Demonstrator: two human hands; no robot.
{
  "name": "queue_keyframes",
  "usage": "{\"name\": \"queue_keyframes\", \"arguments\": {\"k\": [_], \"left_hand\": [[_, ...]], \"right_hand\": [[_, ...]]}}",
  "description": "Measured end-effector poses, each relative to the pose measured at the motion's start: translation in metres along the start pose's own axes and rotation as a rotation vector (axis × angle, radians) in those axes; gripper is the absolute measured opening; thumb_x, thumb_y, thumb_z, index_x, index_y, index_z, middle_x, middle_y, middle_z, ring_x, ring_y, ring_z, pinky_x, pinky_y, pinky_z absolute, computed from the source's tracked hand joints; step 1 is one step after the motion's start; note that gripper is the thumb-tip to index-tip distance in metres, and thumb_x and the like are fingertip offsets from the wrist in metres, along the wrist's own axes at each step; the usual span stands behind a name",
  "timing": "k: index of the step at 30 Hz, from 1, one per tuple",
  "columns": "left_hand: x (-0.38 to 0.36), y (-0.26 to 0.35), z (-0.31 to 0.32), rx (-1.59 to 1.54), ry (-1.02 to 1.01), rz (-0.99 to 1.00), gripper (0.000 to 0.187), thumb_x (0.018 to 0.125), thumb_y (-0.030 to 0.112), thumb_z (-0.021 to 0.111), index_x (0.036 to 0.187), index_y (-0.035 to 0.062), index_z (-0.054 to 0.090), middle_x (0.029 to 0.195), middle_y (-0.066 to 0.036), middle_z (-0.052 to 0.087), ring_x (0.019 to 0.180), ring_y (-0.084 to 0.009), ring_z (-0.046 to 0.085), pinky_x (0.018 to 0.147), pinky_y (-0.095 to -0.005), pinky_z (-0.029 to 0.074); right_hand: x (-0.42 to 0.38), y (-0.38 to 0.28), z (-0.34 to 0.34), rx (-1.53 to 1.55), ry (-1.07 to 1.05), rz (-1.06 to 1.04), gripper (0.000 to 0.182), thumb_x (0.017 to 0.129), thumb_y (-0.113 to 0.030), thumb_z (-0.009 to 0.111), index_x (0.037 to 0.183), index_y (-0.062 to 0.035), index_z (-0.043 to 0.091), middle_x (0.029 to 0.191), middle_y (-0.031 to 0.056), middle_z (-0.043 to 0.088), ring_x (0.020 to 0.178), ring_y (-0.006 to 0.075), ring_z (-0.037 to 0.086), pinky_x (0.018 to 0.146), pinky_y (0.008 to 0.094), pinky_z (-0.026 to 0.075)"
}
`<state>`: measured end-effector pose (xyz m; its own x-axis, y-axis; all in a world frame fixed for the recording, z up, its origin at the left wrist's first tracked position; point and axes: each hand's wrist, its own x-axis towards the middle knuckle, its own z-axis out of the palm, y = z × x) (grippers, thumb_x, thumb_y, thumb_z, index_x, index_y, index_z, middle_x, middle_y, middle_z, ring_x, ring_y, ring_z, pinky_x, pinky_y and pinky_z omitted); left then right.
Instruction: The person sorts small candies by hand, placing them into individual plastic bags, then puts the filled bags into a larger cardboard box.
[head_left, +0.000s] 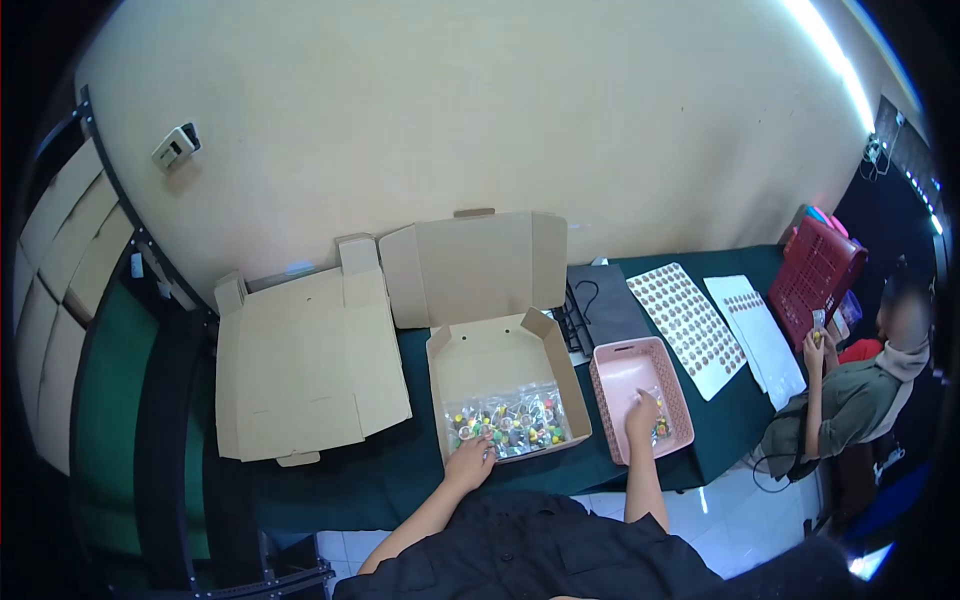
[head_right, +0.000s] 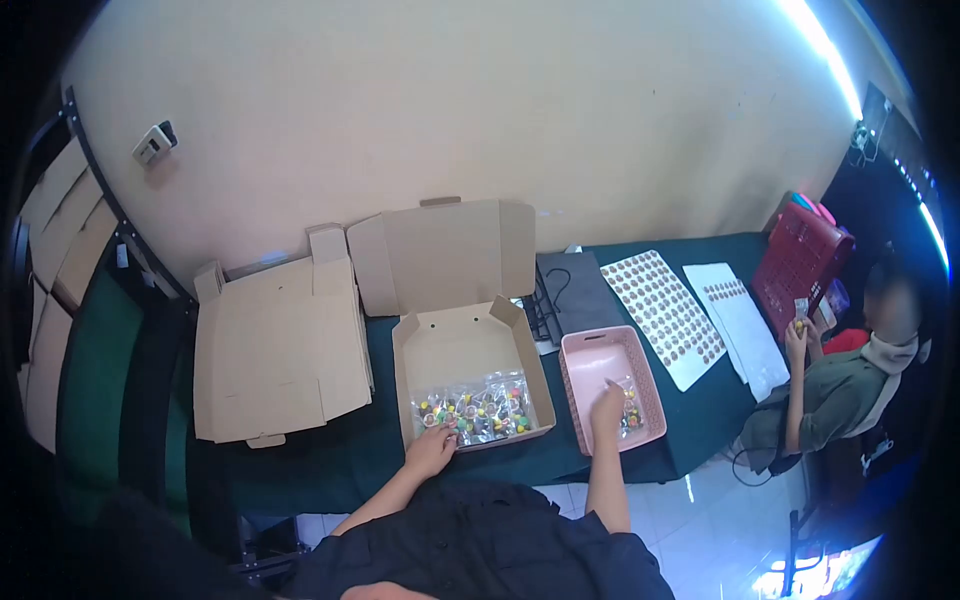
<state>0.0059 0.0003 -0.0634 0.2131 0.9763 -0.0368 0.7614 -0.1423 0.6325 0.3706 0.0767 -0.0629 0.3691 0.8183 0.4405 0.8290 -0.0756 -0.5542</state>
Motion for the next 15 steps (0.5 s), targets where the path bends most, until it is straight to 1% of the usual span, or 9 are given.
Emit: {"name": "queue_keyframes", "arguments": {"k": [2,4,5,8,10,11,12,14,15], "left_hand": [[0.002,0.0,0.001,0.019,0.008,-0.019,0.034,0.084,0.028,0.044,0.103,0.0038,0.057,0.114,-0.013,0.053,0.104,-0.0296,0.05,0.087,-0.0391,0.041],[-0.001,0.002,0.002,0.034,0.006,-0.052,0.035,0.083,0.029,0.044,0.105,0.0044,0.056,0.114,-0.013,0.053,0.104,-0.0291,0.05,0.087,-0.0389,0.042],[-0.001,0.006,-0.001,0.033,-0.009,-0.076,0.035,0.083,0.029,0.044,0.107,0.0051,0.055,0.114,-0.012,0.053,0.105,-0.0287,0.05,0.087,-0.0388,0.042],[0.001,0.001,0.0,0.019,-0.013,-0.095,0.037,0.083,0.031,0.045,0.111,0.0074,0.053,0.115,-0.011,0.052,0.105,-0.0274,0.05,0.086,-0.0382,0.042],[0.001,-0.004,0.001,-0.043,-0.026,-0.099,0.037,0.084,0.032,0.045,0.111,0.0088,0.054,0.115,-0.011,0.052,0.105,-0.0266,0.05,0.086,-0.0378,0.042],[0.003,-0.009,0.004,-0.076,0.027,-0.063,0.036,0.084,0.033,0.046,0.108,0.0082,0.055,0.111,-0.01,0.055,0.1,-0.027,0.053,0.085,-0.0373,0.042],[0.001,-0.006,0.001,-0.071,0.024,-0.068,0.036,0.084,0.033,0.046,0.108,0.0082,0.055,0.111,-0.01,0.055,0.1,-0.027,0.053,0.085,-0.0373,0.042],[0.002,0.003,-0.011,-0.258,-0.051,-0.245,0.03,0.086,0.027,0.047,0.105,0.006,0.057,0.1,-0.01,0.06,0.09,-0.022,0.059,0.075,-0.0329,0.047],[0.002,0.005,-0.011,-0.254,-0.043,-0.248,0.03,0.086,0.027,0.047,0.105,0.006,0.057,0.1,-0.01,0.06,0.09,-0.022,0.059,0.075,-0.0329,0.047]], "right_hand": [[-0.002,0.033,-0.016,-0.137,-0.083,0.238,0.03,0.076,-0.003,0.046,0.104,0.0068,0.051,0.097,0.0246,0.055,0.097,0.0376,0.05,0.083,0.0432,0.04],[-0.009,0.097,-0.001,-0.386,-0.074,0.218,0.036,0.077,-0.008,0.05,0.109,0.0081,0.047,0.1,0.027,0.054,0.098,0.0392,0.051,0.084,0.0438,0.04],[-0.013,0.103,-0.003,-0.387,-0.083,0.202,0.036,0.077,-0.008,0.05,0.109,0.0081,0.047,0.1,0.027,0.054,0.098,0.0392,0.051,0.084,0.0438,0.04],[-0.011,0.101,-0.009,-0.314,-0.248,0.382,0.054,0.073,-0.024,0.063,0.112,0.0078,0.045,0.107,0.0287,0.052,0.099,0.038,0.052,0.085,0.0434,0.04],[-0.009,0.072,-0.018,-0.449,-0.24,0.384,0.075,0.059,-0.037,0.075,0.111,0.0084,0.045,0.102,0.0272,0.055,0.094,0.0353,0.056,0.081,0.0417,0.044],[-0.005,0.142,0.02,-0.314,-0.432,0.487,0.086,0.046,-0.041,0.081,0.108,0.0088,0.047,0.091,0.0235,0.06,0.083,0.032,0.061,0.071,0.0373,0.048],[-0.004,0.139,0.017,-0.31,-0.438,0.49,0.086,0.046,-0.041,0.081,0.108,0.0088,0.047,0.091,0.0235,0.06,0.083,0.032,0.061,0.071,0.0373,0.048],[0.005,0.123,0.011,-0.069,-0.411,0.307,0.078,0.048,-0.037,0.081,0.103,0.0084,0.049,0.081,0.0199,0.062,0.07,0.0289,0.063,0.061,0.0339,0.05],[0.011,0.117,0.014,0.031,-0.391,0.274,0.061,0.056,-0.027,0.08,0.1,0.0047,0.051,0.078,0.0155,0.062,0.066,0.0225,0.063,0.056,0.0302,0.049]]}}
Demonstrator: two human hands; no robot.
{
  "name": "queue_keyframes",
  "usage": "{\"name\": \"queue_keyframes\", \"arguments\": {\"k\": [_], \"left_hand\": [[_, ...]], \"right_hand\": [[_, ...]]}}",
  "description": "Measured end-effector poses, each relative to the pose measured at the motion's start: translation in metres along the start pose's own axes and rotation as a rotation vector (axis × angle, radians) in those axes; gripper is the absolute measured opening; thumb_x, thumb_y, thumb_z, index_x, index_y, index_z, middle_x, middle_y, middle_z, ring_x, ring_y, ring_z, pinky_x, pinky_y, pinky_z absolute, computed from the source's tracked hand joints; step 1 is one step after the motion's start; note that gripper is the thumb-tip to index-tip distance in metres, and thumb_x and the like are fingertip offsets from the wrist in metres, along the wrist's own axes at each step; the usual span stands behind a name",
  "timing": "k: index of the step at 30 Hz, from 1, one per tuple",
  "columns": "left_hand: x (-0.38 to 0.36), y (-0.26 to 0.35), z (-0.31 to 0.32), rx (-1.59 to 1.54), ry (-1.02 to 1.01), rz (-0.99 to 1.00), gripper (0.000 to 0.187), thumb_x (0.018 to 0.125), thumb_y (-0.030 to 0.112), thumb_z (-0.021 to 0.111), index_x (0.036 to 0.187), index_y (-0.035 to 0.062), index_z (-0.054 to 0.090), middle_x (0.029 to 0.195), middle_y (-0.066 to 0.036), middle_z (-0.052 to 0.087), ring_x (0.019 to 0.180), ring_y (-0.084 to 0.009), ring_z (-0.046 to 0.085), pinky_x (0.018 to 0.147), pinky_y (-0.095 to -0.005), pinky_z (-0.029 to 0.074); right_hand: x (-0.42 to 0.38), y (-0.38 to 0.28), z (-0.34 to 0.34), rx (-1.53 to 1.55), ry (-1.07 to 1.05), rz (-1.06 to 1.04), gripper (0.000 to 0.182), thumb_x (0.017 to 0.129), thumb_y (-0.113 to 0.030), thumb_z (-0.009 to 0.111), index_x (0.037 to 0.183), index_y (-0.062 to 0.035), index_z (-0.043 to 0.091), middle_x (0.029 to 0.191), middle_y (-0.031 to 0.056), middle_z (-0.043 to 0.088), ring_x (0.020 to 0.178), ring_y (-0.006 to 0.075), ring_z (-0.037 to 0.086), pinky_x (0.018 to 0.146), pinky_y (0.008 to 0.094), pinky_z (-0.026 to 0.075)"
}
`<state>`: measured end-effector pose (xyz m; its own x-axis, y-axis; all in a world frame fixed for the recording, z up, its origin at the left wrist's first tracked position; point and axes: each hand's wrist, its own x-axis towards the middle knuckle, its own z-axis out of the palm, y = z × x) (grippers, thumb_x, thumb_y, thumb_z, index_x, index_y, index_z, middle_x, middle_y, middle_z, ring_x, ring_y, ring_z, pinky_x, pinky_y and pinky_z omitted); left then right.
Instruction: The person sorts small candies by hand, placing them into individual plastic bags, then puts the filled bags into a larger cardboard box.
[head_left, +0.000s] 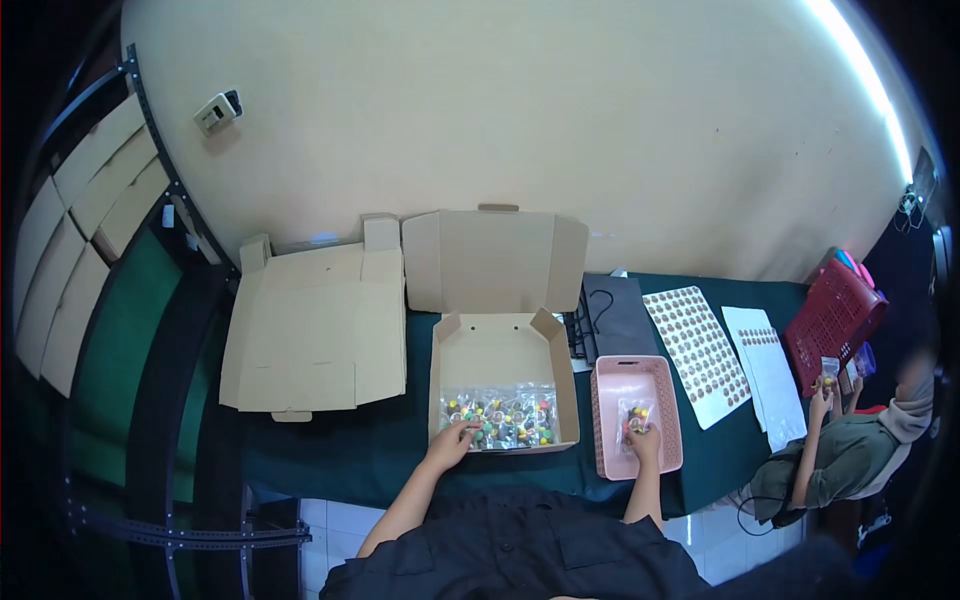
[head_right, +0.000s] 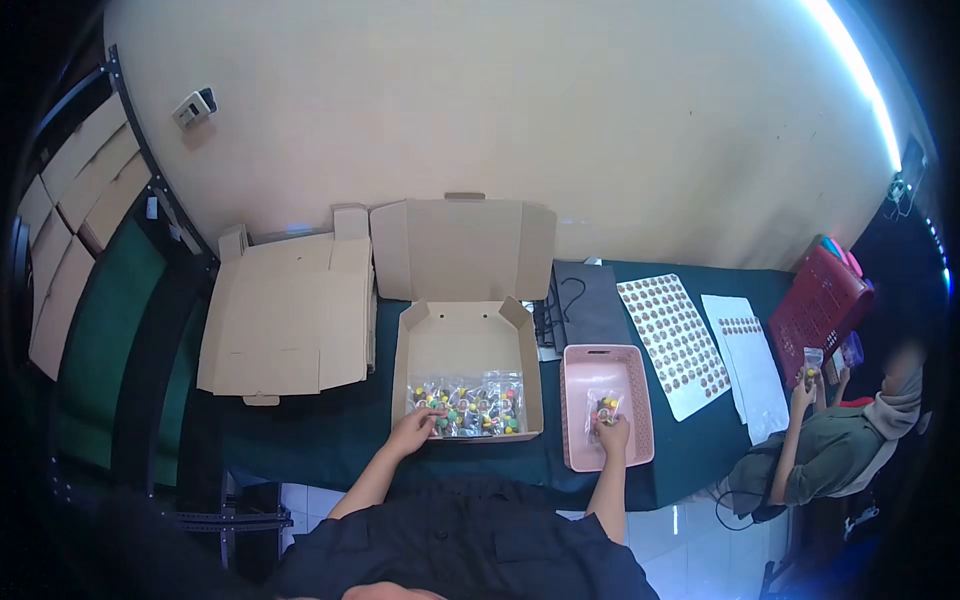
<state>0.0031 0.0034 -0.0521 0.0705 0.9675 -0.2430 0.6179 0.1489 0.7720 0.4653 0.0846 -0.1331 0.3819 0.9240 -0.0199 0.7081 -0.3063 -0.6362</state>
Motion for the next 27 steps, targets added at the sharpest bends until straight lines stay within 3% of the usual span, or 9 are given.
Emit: {"name": "queue_keyframes", "arguments": {"k": [1,2,5,10,15,17,21,23,27], "left_hand": [[-0.001,-0.001,0.001,-0.223,0.043,0.007,0.027,0.087,0.024,0.046,0.105,0.0054,0.057,0.096,-0.009,0.061,0.085,-0.0179,0.059,0.069,-0.0298,0.047],[-0.001,-0.001,0.003,-0.446,0.084,0.014,0.025,0.088,0.02,0.046,0.104,0.0048,0.057,0.092,-0.007,0.063,0.08,-0.0138,0.06,0.063,-0.0267,0.047],[-0.006,0.019,0.004,-0.606,0.187,0.105,0.023,0.09,0.018,0.044,0.104,0.0046,0.057,0.09,-0.005,0.062,0.078,-0.0084,0.056,0.056,-0.0224,0.045],[0.0,0.081,0.001,-0.695,0.058,0.263,0.031,0.089,0.021,0.048,0.114,0.0034,0.05,0.106,-0.008,0.056,0.098,-0.0142,0.05,0.088,-0.0274,0.037],[-0.007,0.13,0.001,-0.911,0.139,0.289,0.039,0.088,0.019,0.051,0.119,0.0003,0.039,0.104,-0.01,0.055,0.099,-0.0149,0.05,0.087,-0.028,0.039],[-0.007,0.137,-0.003,-0.984,0.206,0.257,0.034,0.087,0.017,0.054,0.113,-0.0014,0.043,0.101,-0.007,0.055,0.095,-0.0132,0.053,0.082,-0.0254,0.043],[-0.007,0.144,-0.002,-0.966,0.199,0.274,0.032,0.087,0.019,0.054,0.11,-0.0019,0.045,0.1,-0.007,0.055,0.09,-0.0111,0.054,0.079,-0.0238,0.044],[-0.001,0.143,0.005,-1.005,0.193,0.271,0.036,0.087,0.023,0.054,0.111,-0.0025,0.044,0.1,-0.007,0.055,0.09,-0.0118,0.054,0.079,-0.024,0.043],[0.01,0.139,0.01,-0.861,0.309,0.306,0.038,0.088,0.031,0.051,0.108,-0.002,0.047,0.095,-0.007,0.056,0.087,-0.0123,0.054,0.077,-0.0239,0.043]], "right_hand": [[-0.002,-0.018,-0.006,0.005,-0.002,-0.006,0.061,0.056,-0.027,0.08,0.1,0.0047,0.051,0.078,0.0155,0.062,0.066,0.0225,0.063,0.056,0.0302,0.049],[-0.018,-0.069,-0.027,0.366,0.01,-0.015,0.052,0.061,-0.021,0.076,0.1,0.0031,0.051,0.078,0.0125,0.061,0.064,0.0196,0.062,0.055,0.0285,0.048],[-0.046,-0.167,-0.054,0.938,-0.058,-0.126,0.035,0.075,-0.006,0.066,0.105,-0.0003,0.048,0.083,0.0059,0.058,0.068,0.0129,0.059,0.055,0.0234,0.047],[-0.085,-0.239,-0.038,0.925,-0.375,-0.29,0.033,0.082,-0.014,0.059,0.109,-0.0014,0.044,0.095,0.0079,0.056,0.08,0.0122,0.057,0.063,0.024,0.049],[-0.121,-0.276,-0.011,1.031,-0.754,-0.389,0.032,0.089,-0.022,0.05,0.112,-0.001,0.042,0.1,0.0089,0.053,0.095,0.0139,0.052,0.082,0.0276,0.042],[-0.123,-0.28,-0.02,0.668,-0.619,-0.501,0.035,0.088,-0.022,0.052,0.114,-0.0008,0.042,0.101,0.0089,0.053,0.094,0.0146,0.051,0.084,0.0286,0.041],[-0.117,-0.279,-0.018,0.838,-0.56,-0.453,0.034,0.086,-0.014,0.054,0.114,-0.0003,0.041,0.104,0.0069,0.052,0.096,0.0119,0.05,0.084,0.026,0.041],[-0.114,-0.284,-0.022,0.994,-0.816,-0.388,0.035,0.084,-0.012,0.058,0.113,-0.0003,0.043,0.1,0.005,0.053,0.091,0.0104,0.051,0.081,0.0246,0.042],[-0.111,-0.288,-0.029,1.076,-0.949,-0.243,0.027,0.086,-0.018,0.055,0.106,-0.0015,0.048,0.099,0.0033,0.056,0.086,0.0096,0.054,0.076,0.022,0.042]]}}
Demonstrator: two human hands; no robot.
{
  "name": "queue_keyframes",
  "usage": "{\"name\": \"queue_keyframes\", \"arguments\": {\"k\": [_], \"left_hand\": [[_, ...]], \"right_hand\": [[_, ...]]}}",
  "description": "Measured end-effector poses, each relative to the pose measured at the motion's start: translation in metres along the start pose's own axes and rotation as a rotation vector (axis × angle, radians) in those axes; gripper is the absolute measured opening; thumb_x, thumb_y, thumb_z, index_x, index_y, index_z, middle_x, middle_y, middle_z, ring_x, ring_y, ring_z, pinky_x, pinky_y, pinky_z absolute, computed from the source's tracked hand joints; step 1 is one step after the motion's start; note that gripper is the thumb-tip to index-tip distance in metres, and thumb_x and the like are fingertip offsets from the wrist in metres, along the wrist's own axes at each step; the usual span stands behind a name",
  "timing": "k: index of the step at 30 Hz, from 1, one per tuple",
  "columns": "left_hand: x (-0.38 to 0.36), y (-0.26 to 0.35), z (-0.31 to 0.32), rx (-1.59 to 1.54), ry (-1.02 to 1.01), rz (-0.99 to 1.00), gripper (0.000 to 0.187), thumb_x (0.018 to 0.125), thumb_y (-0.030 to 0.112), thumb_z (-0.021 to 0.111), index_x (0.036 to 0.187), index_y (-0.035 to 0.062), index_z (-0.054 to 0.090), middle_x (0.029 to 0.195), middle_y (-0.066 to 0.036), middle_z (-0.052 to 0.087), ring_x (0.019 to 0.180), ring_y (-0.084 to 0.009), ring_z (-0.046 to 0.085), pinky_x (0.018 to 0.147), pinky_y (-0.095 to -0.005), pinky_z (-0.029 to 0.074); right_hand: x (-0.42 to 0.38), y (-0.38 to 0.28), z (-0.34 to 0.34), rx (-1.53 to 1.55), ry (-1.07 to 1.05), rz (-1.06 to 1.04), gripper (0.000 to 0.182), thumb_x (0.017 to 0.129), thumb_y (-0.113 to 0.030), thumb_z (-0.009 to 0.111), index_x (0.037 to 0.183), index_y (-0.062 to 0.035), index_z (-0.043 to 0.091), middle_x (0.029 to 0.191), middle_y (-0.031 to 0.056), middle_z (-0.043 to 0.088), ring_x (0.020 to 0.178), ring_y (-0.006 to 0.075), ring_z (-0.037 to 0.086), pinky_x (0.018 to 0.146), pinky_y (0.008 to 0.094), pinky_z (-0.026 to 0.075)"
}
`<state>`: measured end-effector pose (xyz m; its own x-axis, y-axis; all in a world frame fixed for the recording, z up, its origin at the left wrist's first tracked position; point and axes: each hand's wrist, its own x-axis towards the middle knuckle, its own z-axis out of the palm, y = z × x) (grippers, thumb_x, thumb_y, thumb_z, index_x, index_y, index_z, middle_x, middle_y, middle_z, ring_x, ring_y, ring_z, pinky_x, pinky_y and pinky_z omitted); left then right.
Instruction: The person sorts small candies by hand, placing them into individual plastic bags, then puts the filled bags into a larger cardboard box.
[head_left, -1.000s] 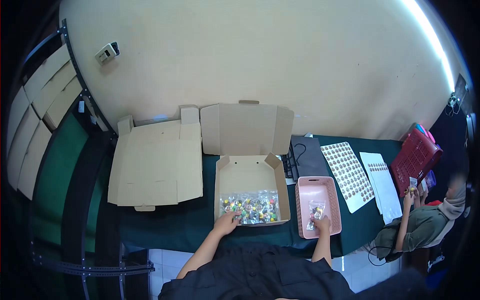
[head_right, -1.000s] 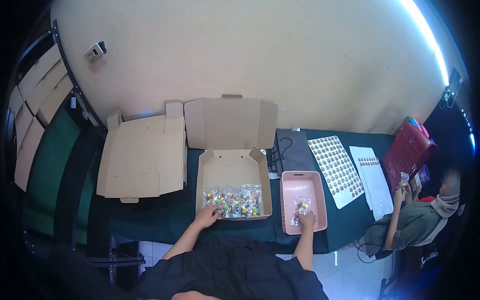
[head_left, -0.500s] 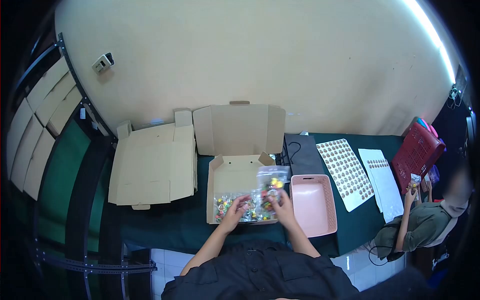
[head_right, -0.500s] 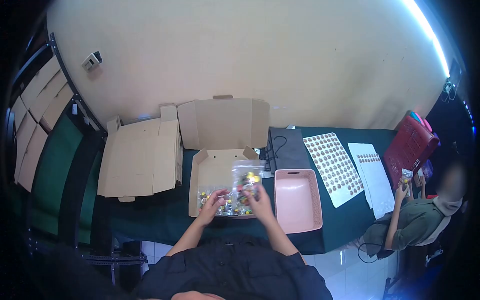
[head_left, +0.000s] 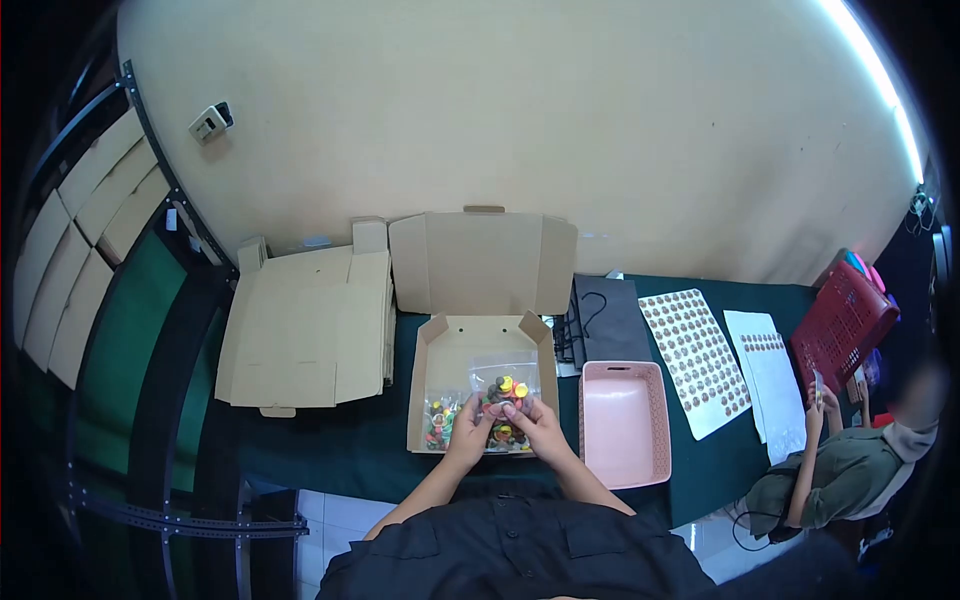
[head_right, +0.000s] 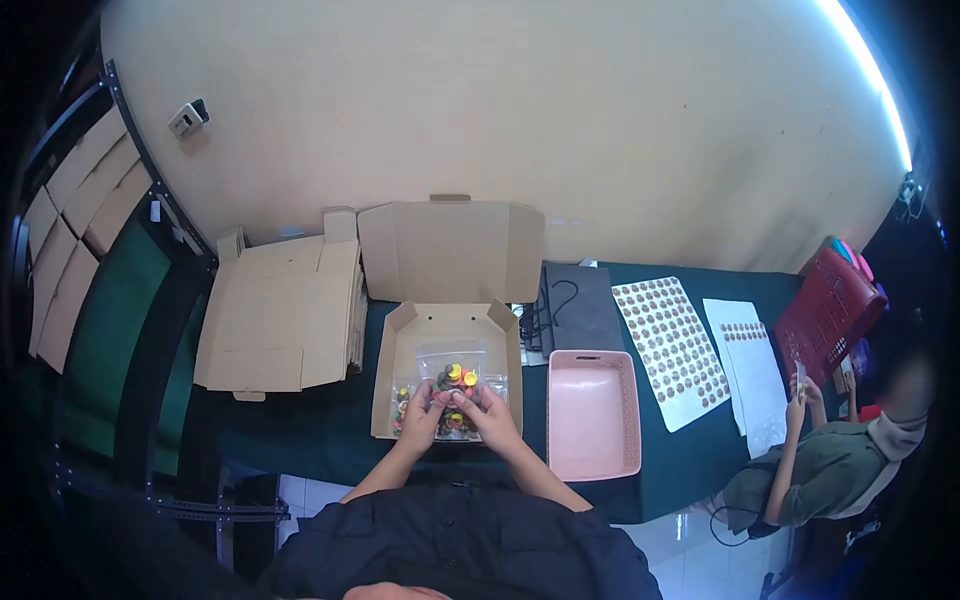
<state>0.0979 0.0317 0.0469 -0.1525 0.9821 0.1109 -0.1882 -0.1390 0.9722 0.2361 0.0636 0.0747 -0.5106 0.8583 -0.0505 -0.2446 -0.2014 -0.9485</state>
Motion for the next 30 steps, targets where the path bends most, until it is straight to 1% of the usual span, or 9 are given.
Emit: {"name": "queue_keyframes", "arguments": {"k": [8,10,13,16,18,22,24,26,30], "left_hand": [[-0.008,0.013,0.005,0.107,0.154,-0.063,0.04,0.091,0.034,0.044,0.106,-0.0028,0.047,0.087,-0.005,0.056,0.075,-0.0077,0.052,0.068,-0.0214,0.043],[-0.005,0.005,0.004,-0.002,0.088,-0.072,0.04,0.091,0.033,0.045,0.106,-0.0038,0.046,0.087,-0.006,0.056,0.073,-0.008,0.053,0.065,-0.0218,0.044],[-0.005,0.001,0.0,0.211,-0.034,-0.097,0.041,0.091,0.034,0.045,0.111,-0.0024,0.042,0.095,-0.006,0.053,0.085,-0.0083,0.052,0.072,-0.02,0.044],[-0.005,0.003,-0.001,0.174,-0.018,-0.063,0.039,0.091,0.032,0.044,0.111,-0.0022,0.041,0.093,-0.005,0.053,0.083,-0.0085,0.053,0.07,-0.0204,0.045],[-0.008,0.008,0.0,-0.047,0.011,-0.159,0.037,0.092,0.03,0.041,0.112,-0.0017,0.041,0.093,-0.005,0.053,0.083,-0.009,0.054,0.069,-0.0207,0.045],[-0.01,0.018,-0.004,0.102,0.001,-0.205,0.036,0.093,0.029,0.039,0.114,-0.0007,0.04,0.095,-0.007,0.053,0.082,-0.0101,0.055,0.07,-0.0209,0.045],[-0.013,0.026,0.0,0.172,-0.026,-0.154,0.037,0.093,0.028,0.038,0.118,-0.0002,0.037,0.097,-0.008,0.052,0.082,-0.0112,0.055,0.071,-0.0217,0.046],[-0.013,0.005,-0.001,0.242,-0.088,-0.064,0.04,0.09,0.022,0.046,0.121,-0.0003,0.033,0.098,-0.01,0.051,0.084,-0.0122,0.055,0.071,-0.0231,0.046],[-0.015,0.026,0.008,0.248,-0.124,-0.078,0.044,0.08,0.013,0.062,0.113,-0.0003,0.037,0.089,-0.011,0.055,0.076,-0.0129,0.059,0.064,-0.0259,0.047]], "right_hand": [[0.003,0.019,-0.013,0.253,-0.002,0.17,0.032,0.091,-0.02,0.046,0.116,-0.0004,0.045,0.108,0.0047,0.054,0.1,0.0105,0.05,0.089,0.0255,0.037],[0.003,0.017,-0.012,0.162,0.001,0.176,0.033,0.091,-0.021,0.046,0.116,-0.0002,0.046,0.108,0.0052,0.055,0.1,0.0106,0.051,0.089,0.026,0.038],[0.002,0.015,-0.007,-0.045,-0.001,0.064,0.032,0.091,-0.022,0.046,0.114,-0.0002,0.048,0.106,0.0053,0.056,0.097,0.0105,0.052,0.088,0.026,0.039],[0.002,0.009,-0.003,0.04,-0.044,0.007,0.03,0.091,-0.022,0.046,0.11,0.0,0.05,0.103,0.005,0.057,0.094,0.011,0.054,0.086,0.0264,0.04],[0.002,0.014,-0.01,0.156,-0.041,0.148,0.029,0.09,-0.022,0.047,0.109,0.0004,0.051,0.102,0.0047,0.057,0.094,0.0108,0.053,0.086,0.0262,0.04],[0.002,0.012,-0.011,0.292,-0.05,0.201,0.029,0.09,-0.022,0.047,0.108,0.0003,0.051,0.101,0.0041,0.057,0.093,0.0106,0.053,0.085,0.0264,0.04],[0.001,0.001,0.0,0.009,0.018,0.135,0.027,0.089,-0.021,0.049,0.106,0.0,0.051,0.1,0.0044,0.056,0.092,0.0105,0.053,0.083,0.0265,0.04],[-0.001,0.011,-0.004,-0.077,0.055,0.09,0.033,0.087,-0.024,0.053,0.109,0.0012,0.051,0.101,0.0063,0.056,0.094,0.0106,0.052,0.081,0.0257,0.041],[-0.002,0.014,-0.001,0.167,0.17,0.095,0.029,0.086,-0.02,0.055,0.104,0.0022,0.054,0.093,0.0055,0.06,0.086,0.0097,0.055,0.077,0.0235,0.042]]}}
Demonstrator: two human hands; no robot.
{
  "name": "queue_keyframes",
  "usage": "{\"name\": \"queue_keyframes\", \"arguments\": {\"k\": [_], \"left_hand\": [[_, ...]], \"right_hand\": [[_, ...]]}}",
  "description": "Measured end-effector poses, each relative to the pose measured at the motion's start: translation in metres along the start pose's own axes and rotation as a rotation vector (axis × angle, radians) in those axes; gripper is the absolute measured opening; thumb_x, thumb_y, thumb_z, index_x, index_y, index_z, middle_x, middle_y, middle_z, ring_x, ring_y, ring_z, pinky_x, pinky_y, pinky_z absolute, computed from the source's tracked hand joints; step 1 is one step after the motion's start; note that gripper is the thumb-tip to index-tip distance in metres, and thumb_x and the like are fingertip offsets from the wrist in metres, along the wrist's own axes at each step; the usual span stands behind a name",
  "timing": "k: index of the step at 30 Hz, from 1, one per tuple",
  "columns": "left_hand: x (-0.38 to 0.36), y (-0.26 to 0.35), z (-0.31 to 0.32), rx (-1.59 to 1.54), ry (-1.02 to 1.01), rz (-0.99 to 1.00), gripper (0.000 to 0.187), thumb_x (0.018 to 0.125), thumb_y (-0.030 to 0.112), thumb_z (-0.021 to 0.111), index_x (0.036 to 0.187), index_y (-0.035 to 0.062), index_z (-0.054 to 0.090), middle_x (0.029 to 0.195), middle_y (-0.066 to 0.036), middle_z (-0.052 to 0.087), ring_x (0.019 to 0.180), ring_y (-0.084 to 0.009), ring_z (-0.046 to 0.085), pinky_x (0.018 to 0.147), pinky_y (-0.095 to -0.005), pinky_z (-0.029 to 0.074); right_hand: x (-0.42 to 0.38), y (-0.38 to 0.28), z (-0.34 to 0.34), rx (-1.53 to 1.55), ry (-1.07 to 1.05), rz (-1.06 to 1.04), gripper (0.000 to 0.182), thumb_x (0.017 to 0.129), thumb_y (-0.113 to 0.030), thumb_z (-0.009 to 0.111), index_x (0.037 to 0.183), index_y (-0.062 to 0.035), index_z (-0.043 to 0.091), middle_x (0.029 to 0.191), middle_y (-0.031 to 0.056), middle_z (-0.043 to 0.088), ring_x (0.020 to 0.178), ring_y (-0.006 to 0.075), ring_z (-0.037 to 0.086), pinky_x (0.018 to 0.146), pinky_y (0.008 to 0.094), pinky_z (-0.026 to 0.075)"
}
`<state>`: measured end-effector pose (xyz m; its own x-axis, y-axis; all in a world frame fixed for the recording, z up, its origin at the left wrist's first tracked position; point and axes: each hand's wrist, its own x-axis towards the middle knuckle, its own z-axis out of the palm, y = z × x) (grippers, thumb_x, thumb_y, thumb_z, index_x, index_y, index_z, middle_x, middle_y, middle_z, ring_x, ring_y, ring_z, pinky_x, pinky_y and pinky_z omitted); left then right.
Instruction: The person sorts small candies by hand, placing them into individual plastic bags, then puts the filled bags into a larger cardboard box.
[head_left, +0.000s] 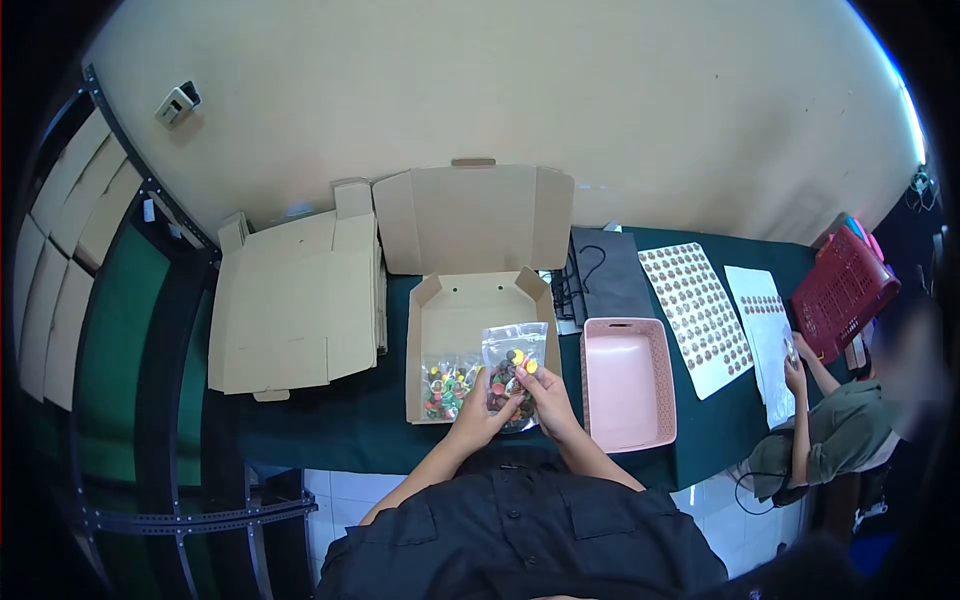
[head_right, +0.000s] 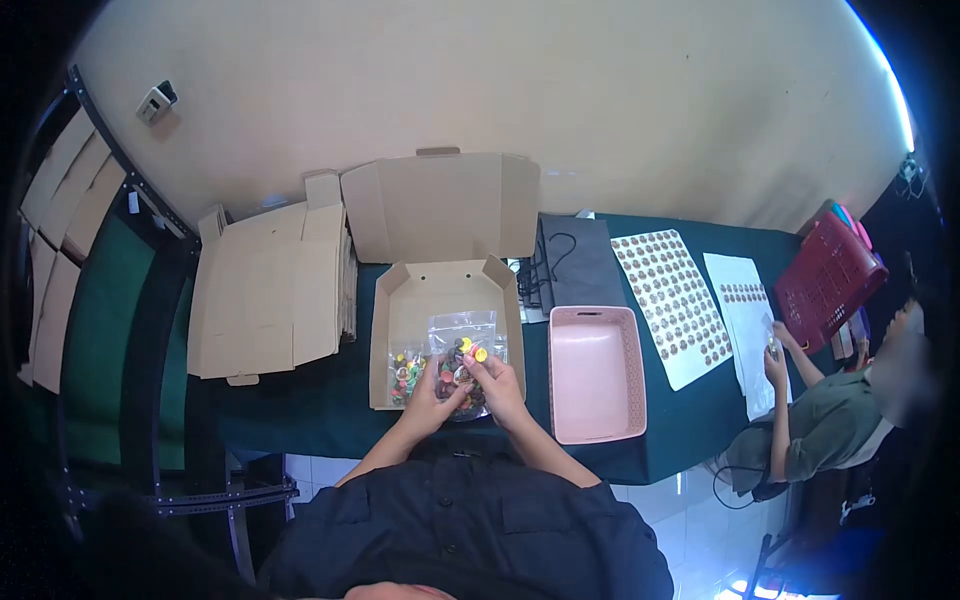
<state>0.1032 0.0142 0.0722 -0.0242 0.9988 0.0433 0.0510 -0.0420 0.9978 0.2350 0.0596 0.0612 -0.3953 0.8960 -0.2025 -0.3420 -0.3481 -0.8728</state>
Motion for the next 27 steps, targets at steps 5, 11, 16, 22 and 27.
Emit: {"name": "queue_keyframes", "arguments": {"k": [5,11,16,22,27], "left_hand": [[0.002,-0.008,0.0,-0.222,-0.073,-0.131,0.045,0.082,0.008,0.059,0.117,0.0007,0.032,0.092,-0.008,0.053,0.075,-0.0107,0.058,0.064,-0.0227,0.048],[0.0,-0.019,0.003,-0.255,-0.103,-0.132,0.049,0.082,0.004,0.057,0.122,0.0001,0.028,0.091,-0.007,0.053,0.074,-0.009,0.057,0.061,-0.0211,0.047],[0.001,-0.019,-0.001,-0.169,-0.082,-0.146,0.043,0.084,0.008,0.056,0.12,-0.0011,0.033,0.09,-0.008,0.054,0.073,-0.0077,0.056,0.062,-0.0202,0.046],[0.003,-0.035,-0.004,-0.268,0.085,-0.089,0.036,0.09,0.024,0.047,0.114,-0.0034,0.043,0.093,-0.007,0.055,0.079,-0.0075,0.053,0.067,-0.0211,0.044],[0.001,-0.032,-0.008,-0.232,0.083,-0.143,0.036,0.093,0.026,0.04,0.115,-0.0026,0.041,0.098,-0.007,0.054,0.088,-0.0105,0.054,0.075,-0.0218,0.044]], "right_hand": [[-0.001,-0.004,0.006,-0.1,0.034,-0.105,0.025,0.085,-0.019,0.057,0.1,0.0013,0.054,0.087,0.0035,0.059,0.075,0.0071,0.055,0.065,0.0206,0.045],[-0.006,0.0,0.01,-0.088,0.098,-0.062,0.022,0.083,-0.016,0.058,0.098,-0.0002,0.054,0.08,0.0023,0.059,0.066,0.0056,0.054,0.06,0.0189,0.044],[-0.005,0.006,0.007,-0.143,0.096,-0.059,0.025,0.085,-0.018,0.057,0.102,0.0007,0.053,0.086,0.0038,0.059,0.073,0.0074,0.055,0.066,0.0207,0.045],[-0.002,0.017,0.007,-0.065,-0.075,-0.099,0.033,0.09,-0.019,0.047,0.115,0.0023,0.045,0.103,0.0061,0.056,0.092,0.0106,0.053,0.082,0.0245,0.042],[-0.004,0.016,0.001,0.021,-0.092,0.039,0.033,0.091,-0.022,0.045,0.114,0.002,0.047,0.104,0.0043,0.055,0.096,0.0094,0.05,0.085,0.0251,0.039]]}}
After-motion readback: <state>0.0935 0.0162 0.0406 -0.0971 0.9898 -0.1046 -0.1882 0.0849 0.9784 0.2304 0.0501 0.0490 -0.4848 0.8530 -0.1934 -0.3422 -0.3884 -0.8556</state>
